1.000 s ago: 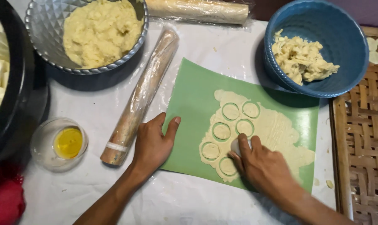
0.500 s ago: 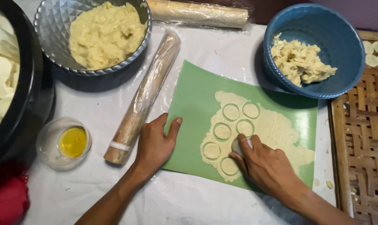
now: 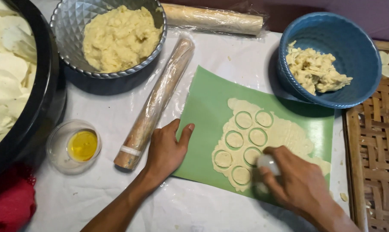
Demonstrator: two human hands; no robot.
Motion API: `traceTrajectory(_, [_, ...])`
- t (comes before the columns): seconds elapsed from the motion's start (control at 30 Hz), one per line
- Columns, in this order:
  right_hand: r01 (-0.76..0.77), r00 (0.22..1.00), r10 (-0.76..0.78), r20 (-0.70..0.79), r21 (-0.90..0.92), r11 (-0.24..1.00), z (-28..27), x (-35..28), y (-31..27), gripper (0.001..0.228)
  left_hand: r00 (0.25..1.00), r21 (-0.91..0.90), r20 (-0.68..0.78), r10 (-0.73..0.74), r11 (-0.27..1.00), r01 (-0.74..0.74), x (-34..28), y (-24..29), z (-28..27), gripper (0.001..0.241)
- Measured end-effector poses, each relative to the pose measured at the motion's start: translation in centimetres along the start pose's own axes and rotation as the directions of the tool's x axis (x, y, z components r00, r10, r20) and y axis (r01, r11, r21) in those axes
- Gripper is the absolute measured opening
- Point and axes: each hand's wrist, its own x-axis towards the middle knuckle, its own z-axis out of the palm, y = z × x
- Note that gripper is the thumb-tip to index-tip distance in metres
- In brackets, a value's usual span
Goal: Rolling out dough and using a circular cutter to create small uniform dough shapes on a mat.
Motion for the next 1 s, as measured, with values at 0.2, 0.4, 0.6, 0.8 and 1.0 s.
traceTrajectory(0.2, [-0.253, 0.967, 0.253, 0.016, -0.004, 0.967, -2.0, -0.5, 1.1, 0.058, 1.000, 0.030, -0.014, 0.003, 1.000, -0.003, 0.0, -0.4, 0.3, 0.035])
traceTrajectory(0.4, [-0.121, 0.975, 0.125, 0.185, -0.031, 0.992, 0.0, -2.1, 1.6, 0.059, 0.998, 0.017, -0.003, -0.058, 0.998, 0.058, -0.1, 0.6, 0.0, 0.030])
traceTrajectory(0.6, [0.068, 0.988, -0.062, 0.139, -0.037, 0.997, 2.1, -3.4, 0.4, 0.053, 1.000, -0.005, -0.005, -0.029, 1.000, 0.029, -0.1, 0.7, -0.1, 0.030])
traceTrajectory(0.8, [0.165, 0.980, -0.151, 0.133, -0.103, 0.981, 3.2, -2.7, -0.2, 0.049, 0.998, -0.010, 0.010, -0.056, 0.998, 0.056, 0.0, 0.6, 0.0, 0.030])
traceTrajectory(1.0, [0.009, 0.993, -0.046, -0.113, -0.305, 0.952, 4.2, -3.0, -1.1, 0.052, 0.999, 0.011, -0.002, -0.048, 0.999, 0.048, 0.0, 0.5, 0.1, 0.030])
